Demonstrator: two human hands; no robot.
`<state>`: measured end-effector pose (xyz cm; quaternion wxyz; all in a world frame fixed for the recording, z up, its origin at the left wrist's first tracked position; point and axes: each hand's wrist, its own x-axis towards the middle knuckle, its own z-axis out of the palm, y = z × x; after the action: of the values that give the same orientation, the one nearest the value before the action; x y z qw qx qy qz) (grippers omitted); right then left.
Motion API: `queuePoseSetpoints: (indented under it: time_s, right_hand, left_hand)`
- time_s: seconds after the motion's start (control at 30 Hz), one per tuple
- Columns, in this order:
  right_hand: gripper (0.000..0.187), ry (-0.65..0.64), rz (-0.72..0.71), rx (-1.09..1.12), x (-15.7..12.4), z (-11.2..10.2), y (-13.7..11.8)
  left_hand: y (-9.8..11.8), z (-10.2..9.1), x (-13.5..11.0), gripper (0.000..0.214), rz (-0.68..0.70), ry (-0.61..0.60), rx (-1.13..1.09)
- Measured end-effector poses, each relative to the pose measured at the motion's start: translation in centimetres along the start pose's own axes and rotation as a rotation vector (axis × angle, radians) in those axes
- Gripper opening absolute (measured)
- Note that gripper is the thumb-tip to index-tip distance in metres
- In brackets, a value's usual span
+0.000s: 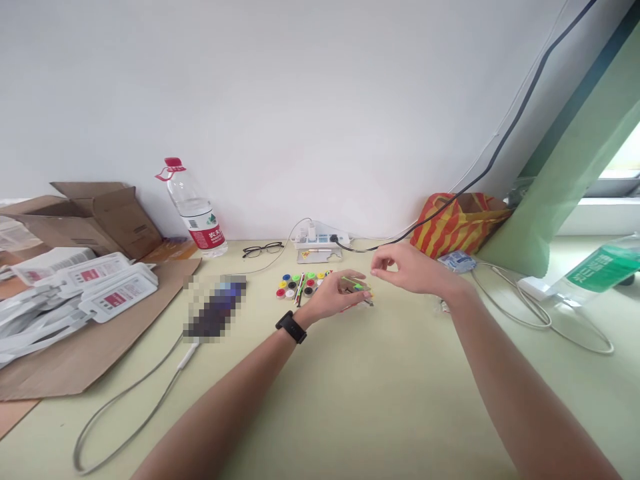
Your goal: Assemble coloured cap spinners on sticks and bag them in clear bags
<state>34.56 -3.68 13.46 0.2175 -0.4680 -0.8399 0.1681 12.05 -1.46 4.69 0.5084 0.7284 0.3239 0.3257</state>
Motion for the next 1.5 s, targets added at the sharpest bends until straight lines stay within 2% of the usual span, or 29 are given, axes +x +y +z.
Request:
queuePoseSetpoints:
  time_s: [0.07,0.17,0.33,0.5,0.63,0.77,0.87,0.97,1.03,1.17,1.3,1.5]
  right_hand:
    - [0.014,-0.011,-0.007,0.011,0.0,-0.2,0.5]
    - [0.013,-0.135,-0.001,0.027,-0.1,-0.4,1.3]
    - [0.016,-0.041,0.024,0.035,-0.3,-0.8,1.4]
    - [0.016,-0.097,0.016,0.089,-0.4,-1.0,1.5]
    - [0.022,-0.119,0.022,0.171,-0.1,-0.5,2.4]
    - [0.042,-0.104,0.047,0.298,0.1,0.0,3.2]
    - [0.061,-0.096,0.078,0.386,0.2,0.3,3.7]
    - [0.052,-0.112,0.116,0.416,0.3,0.7,4.3]
    - [0.044,-0.149,0.137,0.428,0.5,1.2,4.5]
    - [0.046,-0.209,0.171,0.515,0.7,2.0,4.4]
    - [0.045,-0.195,0.183,0.675,-0.2,3.4,3.9]
    - [0.039,-0.167,0.207,0.851,-4.0,8.0,1.8]
  left_hand:
    - [0.0,-0.1,0.0,0.057,0.013,-0.011,-0.002]
    - [0.0,-0.1,0.1,0.053,0.035,0.002,-0.023]
    - [0.2,-0.5,0.1,0.048,0.029,0.015,0.004]
    - [0.6,-1.2,0.2,0.045,0.018,0.032,0.063]
    - [0.2,-1.0,0.3,0.046,0.039,0.071,0.028]
    - [0.0,-1.0,0.4,0.044,0.041,0.061,0.021]
    - [0.0,-1.5,0.6,0.041,0.062,0.118,0.014]
    - [-0.1,-1.9,0.8,0.041,0.041,0.178,-0.028]
    - [-0.1,-2.0,0.8,0.041,0.023,0.171,-0.04]
    - [0.1,-2.0,0.8,0.037,0.009,0.197,-0.058]
    - [0.6,-2.4,-0.5,0.038,-0.001,0.2,-0.139]
    - [0.1,-2.4,-5.9,0.033,-0.102,0.044,-0.159]
